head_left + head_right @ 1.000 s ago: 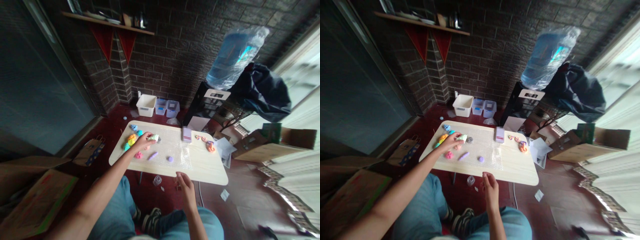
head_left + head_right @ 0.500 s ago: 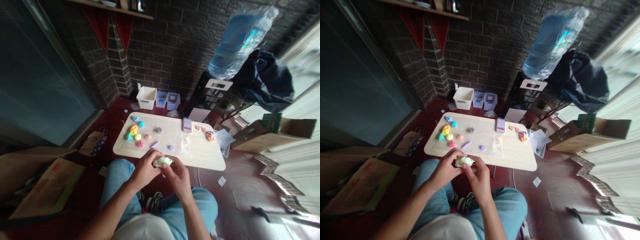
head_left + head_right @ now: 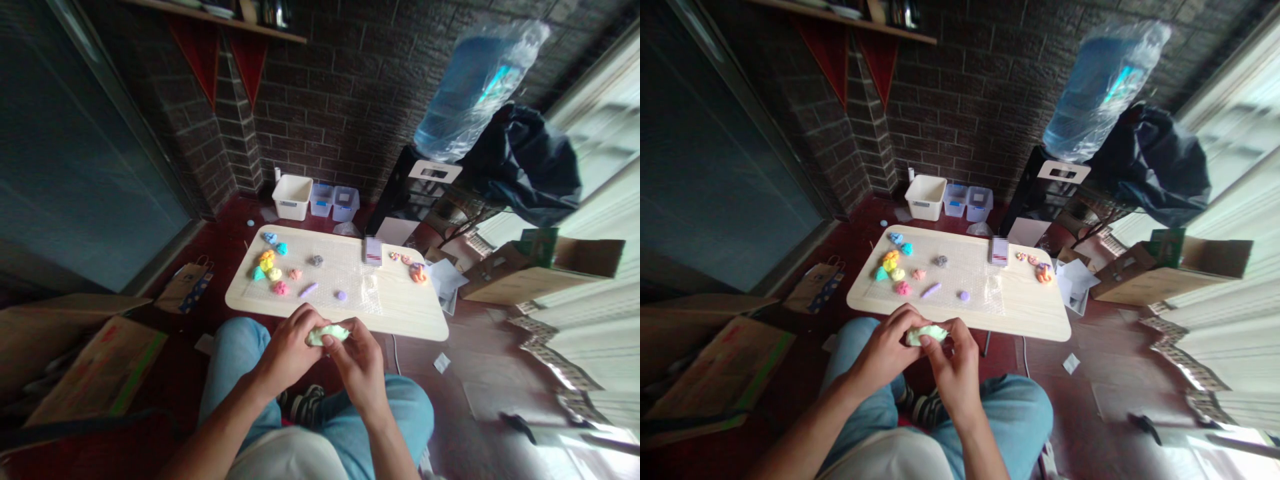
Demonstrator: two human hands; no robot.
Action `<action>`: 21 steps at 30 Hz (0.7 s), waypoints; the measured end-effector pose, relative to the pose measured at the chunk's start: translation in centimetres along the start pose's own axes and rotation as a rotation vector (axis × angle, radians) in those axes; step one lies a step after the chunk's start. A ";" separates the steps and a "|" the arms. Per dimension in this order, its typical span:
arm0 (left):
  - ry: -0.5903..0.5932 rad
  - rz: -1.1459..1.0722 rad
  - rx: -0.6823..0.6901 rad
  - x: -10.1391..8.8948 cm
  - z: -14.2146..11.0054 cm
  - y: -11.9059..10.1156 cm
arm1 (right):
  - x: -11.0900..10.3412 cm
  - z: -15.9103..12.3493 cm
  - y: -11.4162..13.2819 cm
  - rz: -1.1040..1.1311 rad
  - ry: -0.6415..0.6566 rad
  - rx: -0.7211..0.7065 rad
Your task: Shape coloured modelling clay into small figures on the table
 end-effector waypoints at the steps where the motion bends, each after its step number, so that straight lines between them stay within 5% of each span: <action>1: -0.003 0.006 0.007 -0.1 -0.1 -0.1 | 0.1 -0.1 0.2 -0.011 -0.007 -0.012; 8: 0.017 0.013 0.003 -0.2 -0.3 0.1 | -0.2 -0.2 -0.4 0.009 -0.079 0.002; 16: 0.135 -0.065 -0.045 1.6 -0.3 2.0 | -0.1 0.6 -1.9 0.122 0.186 0.170; 21: 0.163 -0.076 -0.059 2.3 0.0 3.0 | -0.6 0.7 -2.4 0.177 0.160 0.172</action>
Point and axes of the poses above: each hand's wrist, its own z-axis towards the middle knuckle, its own x-axis out of the palm, y = z × x, the point moved 9 cm from there along z, towards the middle knuckle, and after that the axes turned 11 degrees about z, right-handed, at the moved point
